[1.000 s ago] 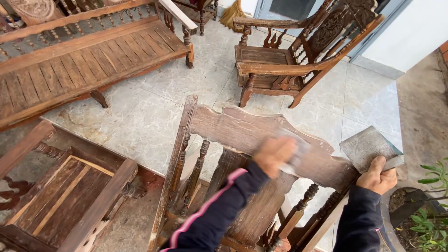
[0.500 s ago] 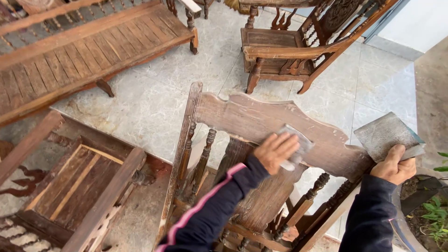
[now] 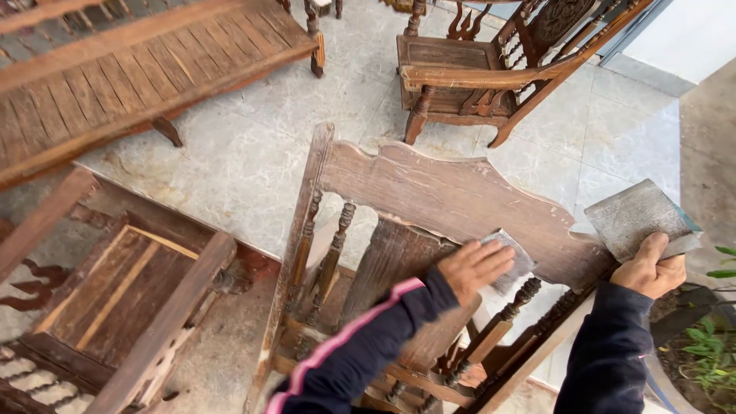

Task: Sanding the backrest of a wooden chair using sandpaper.

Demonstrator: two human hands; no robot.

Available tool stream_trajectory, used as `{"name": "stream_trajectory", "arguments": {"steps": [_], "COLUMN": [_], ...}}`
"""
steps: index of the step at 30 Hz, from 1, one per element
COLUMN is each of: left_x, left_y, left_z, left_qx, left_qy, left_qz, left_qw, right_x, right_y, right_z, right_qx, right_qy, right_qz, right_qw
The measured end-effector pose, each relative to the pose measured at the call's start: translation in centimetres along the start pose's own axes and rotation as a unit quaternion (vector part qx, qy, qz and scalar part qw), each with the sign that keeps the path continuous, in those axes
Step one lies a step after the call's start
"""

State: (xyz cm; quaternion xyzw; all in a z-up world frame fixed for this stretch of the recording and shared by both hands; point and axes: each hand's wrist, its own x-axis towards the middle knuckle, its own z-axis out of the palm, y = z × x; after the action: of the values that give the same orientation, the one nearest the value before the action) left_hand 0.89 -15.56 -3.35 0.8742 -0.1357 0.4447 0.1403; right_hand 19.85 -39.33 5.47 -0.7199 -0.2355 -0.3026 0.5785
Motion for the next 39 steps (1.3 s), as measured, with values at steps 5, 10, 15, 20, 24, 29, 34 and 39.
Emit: {"name": "stream_trajectory", "arguments": {"steps": [5, 10, 15, 20, 24, 29, 34, 39], "left_x": [-0.9, -4.4, 2.7, -6.0, -6.9, -5.2, -1.0, -6.6], "left_y": [-9.3, -11.4, -1.3, -7.8, -14.5, -10.9, -14.2, -16.6], "left_z": [-10.8, -8.6, -10.5, -8.4, -12.4, -8.3, -18.5, -16.1], "left_qx": [-0.007, 0.184, 0.053, 0.023, 0.218, 0.0, -0.007, 0.126], "left_qy": [0.09, 0.17, -0.232, 0.092, 0.113, 0.031, -0.295, 0.112], "left_qz": [-0.074, -0.271, -0.27, -0.169, -0.228, -0.376, -0.302, -0.163], "left_qw": [0.993, 0.929, 0.933, 0.981, 0.942, 0.926, 0.907, 0.972], "right_x": [-0.1, -0.1, -0.1, 0.3, -0.2, -0.5, 0.5, -0.2], "right_y": [-0.4, -1.2, 1.4, -0.6, 7.6, 7.2, 5.5, 6.8], "right_z": [0.0, 0.2, 0.0, 0.2, -2.2, -1.6, -1.3, -1.4], "right_qx": [-0.036, -0.028, -0.064, -0.102, -0.134, -0.18, -0.122, -0.171], "right_qy": [0.01, 0.012, 0.032, 0.027, 0.015, 0.029, 0.008, 0.015], "right_qz": [0.004, 0.028, 0.031, -0.053, -0.03, -0.062, -0.04, -0.045], "right_qw": [0.999, 0.999, 0.997, 0.993, 0.99, 0.981, 0.992, 0.984]}}
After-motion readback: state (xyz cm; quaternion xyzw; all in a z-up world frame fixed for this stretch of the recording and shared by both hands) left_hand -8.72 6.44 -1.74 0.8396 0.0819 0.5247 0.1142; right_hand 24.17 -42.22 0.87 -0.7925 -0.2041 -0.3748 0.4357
